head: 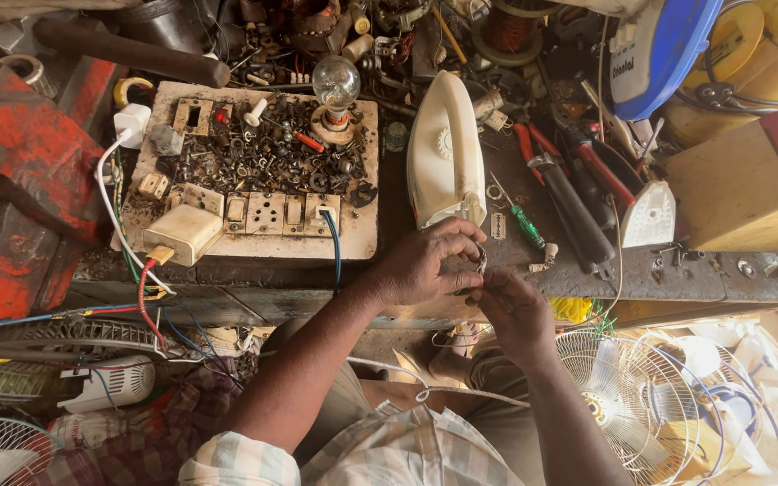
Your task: The person repairs an electric iron at a cluttered workbench. They unscrew and separate the iron's housing with a screwdriver, handle the internal heating element and terminal parts, and work on the power cord connection, manipulating small screws and components by hand.
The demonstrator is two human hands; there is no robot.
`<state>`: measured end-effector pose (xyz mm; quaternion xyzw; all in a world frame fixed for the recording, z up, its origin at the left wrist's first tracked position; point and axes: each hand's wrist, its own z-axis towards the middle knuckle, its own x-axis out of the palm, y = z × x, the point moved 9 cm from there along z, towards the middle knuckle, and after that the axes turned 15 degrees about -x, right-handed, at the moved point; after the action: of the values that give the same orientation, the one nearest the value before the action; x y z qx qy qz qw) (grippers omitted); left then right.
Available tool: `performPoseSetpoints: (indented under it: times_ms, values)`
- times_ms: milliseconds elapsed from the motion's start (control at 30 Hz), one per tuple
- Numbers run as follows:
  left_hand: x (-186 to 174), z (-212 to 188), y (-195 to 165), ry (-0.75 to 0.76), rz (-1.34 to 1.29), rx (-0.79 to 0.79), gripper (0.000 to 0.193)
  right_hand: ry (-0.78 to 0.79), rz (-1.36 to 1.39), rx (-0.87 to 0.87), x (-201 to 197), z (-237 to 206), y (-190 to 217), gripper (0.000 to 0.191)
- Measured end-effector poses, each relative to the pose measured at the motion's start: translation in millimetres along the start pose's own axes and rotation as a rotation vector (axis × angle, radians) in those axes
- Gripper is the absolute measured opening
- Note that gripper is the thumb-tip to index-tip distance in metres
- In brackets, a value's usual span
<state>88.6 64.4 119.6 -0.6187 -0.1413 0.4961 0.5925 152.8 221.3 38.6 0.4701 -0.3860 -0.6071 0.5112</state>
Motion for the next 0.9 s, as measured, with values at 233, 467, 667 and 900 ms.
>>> performPoseSetpoints:
  times_ms: [233,467,667,900]
  values:
    - [1,3,4,0.024,-0.045,0.003,0.023,0.112,0.141,-0.053,2,3,8,0.022]
    - [3,4,2,0.101,-0.116,-0.016,0.021,0.074,0.11,-0.02,-1,10,7,0.02]
    - [1,3,0,0.078,-0.117,0.036,0.016,0.046,0.044,-0.082,1,10,10,0.022]
    - [2,4,8,0.041,-0.087,0.026,0.011,-0.004,-0.158,-0.082,7,8,23,0.022]
